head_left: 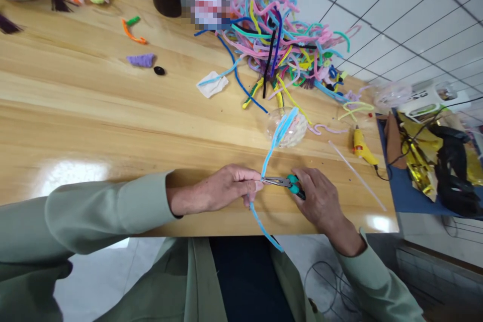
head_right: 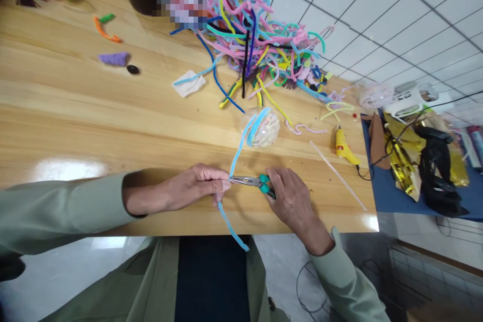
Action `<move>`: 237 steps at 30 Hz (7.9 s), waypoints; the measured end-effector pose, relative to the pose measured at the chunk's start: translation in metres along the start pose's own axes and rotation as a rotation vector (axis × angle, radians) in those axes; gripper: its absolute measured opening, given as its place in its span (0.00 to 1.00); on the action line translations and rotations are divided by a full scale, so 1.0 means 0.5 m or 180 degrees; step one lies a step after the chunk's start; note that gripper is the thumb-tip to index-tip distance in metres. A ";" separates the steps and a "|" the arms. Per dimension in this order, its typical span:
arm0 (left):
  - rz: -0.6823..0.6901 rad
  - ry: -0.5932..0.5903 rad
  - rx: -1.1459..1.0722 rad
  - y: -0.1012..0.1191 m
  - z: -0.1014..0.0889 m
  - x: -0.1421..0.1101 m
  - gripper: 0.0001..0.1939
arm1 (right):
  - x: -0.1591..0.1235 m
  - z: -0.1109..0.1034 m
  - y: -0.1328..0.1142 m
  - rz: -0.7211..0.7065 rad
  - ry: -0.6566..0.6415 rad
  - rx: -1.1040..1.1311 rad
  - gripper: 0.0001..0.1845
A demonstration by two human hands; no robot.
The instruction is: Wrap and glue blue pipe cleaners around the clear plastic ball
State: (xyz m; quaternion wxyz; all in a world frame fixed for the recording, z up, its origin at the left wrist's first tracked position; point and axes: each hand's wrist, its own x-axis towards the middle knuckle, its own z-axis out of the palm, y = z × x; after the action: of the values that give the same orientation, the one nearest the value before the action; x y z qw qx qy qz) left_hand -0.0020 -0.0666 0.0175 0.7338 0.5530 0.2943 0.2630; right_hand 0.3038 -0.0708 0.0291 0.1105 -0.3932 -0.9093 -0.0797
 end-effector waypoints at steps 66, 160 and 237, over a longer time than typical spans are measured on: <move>-0.1010 -0.0430 -0.1875 -0.021 -0.006 -0.001 0.25 | 0.010 -0.039 0.000 -0.0243 -0.0029 -0.0221 0.13; 0.0663 0.1406 -0.0227 0.049 -0.019 0.014 0.18 | 0.052 -0.043 -0.095 0.2036 -0.1183 0.3052 0.09; 0.1880 0.0452 0.1190 0.036 0.002 -0.041 0.13 | 0.053 -0.066 -0.089 0.1697 -0.1658 0.3508 0.04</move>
State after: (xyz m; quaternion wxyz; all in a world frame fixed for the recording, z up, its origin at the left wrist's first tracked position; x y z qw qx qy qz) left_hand -0.0167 -0.0773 0.0380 0.4900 0.7193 0.2150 0.4431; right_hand 0.2582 -0.0901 0.0652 0.0880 -0.4970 -0.6856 0.5246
